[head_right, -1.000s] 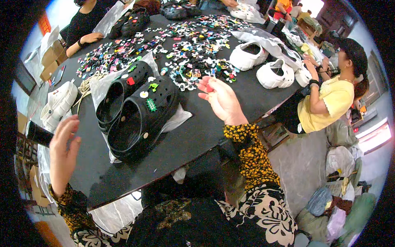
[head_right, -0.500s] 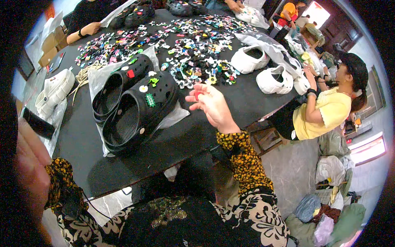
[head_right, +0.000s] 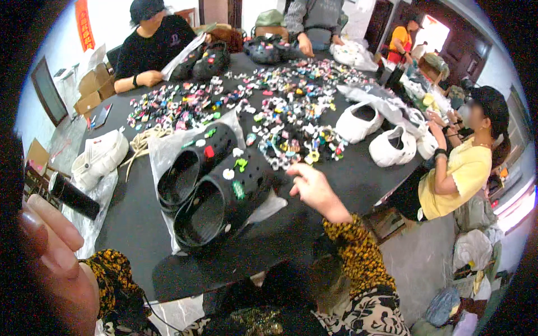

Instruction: The recorder takes a pair of black clogs out of a bag and inserts decorative charms into the holes on the top of the clogs.

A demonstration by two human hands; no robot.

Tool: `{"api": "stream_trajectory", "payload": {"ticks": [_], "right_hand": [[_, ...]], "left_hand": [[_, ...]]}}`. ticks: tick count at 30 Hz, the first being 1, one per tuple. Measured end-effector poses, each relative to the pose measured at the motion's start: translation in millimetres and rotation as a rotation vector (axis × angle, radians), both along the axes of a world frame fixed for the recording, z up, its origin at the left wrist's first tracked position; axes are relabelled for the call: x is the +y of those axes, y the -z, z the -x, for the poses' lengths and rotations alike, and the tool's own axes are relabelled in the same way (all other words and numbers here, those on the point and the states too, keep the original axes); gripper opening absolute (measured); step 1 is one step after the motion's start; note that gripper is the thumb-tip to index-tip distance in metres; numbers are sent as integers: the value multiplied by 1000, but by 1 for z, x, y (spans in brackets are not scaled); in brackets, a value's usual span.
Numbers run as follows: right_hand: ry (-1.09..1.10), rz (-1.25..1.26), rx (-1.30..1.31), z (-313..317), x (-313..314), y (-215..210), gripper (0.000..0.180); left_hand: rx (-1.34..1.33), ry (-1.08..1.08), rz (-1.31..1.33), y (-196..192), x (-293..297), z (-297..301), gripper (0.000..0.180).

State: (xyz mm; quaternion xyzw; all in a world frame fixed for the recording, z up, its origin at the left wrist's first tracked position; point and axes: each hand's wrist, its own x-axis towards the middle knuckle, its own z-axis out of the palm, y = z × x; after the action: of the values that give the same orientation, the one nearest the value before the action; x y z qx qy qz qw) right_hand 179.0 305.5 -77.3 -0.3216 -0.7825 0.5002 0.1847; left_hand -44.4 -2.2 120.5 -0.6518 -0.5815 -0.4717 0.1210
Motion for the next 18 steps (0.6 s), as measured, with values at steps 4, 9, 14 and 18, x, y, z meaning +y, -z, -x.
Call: {"api": "stream_trajectory", "payload": {"ticks": [4, 9, 14, 18], "right_hand": [[21, -23, 14, 1, 5, -1, 25], [-19, -83, 0, 3, 20, -16, 24], [-76, -93, 40, 16, 8, -37, 25], [-68, -148, 86, -8, 6, -68, 23]], "left_hand": [[-48, 10, 72, 5, -9, -5, 46], [-128, 44, 128, 17, -2, -19, 46], [-160, 34, 213, 7, -15, -42, 46], [-412, 97, 316, 68, 29, -46, 21]]}}
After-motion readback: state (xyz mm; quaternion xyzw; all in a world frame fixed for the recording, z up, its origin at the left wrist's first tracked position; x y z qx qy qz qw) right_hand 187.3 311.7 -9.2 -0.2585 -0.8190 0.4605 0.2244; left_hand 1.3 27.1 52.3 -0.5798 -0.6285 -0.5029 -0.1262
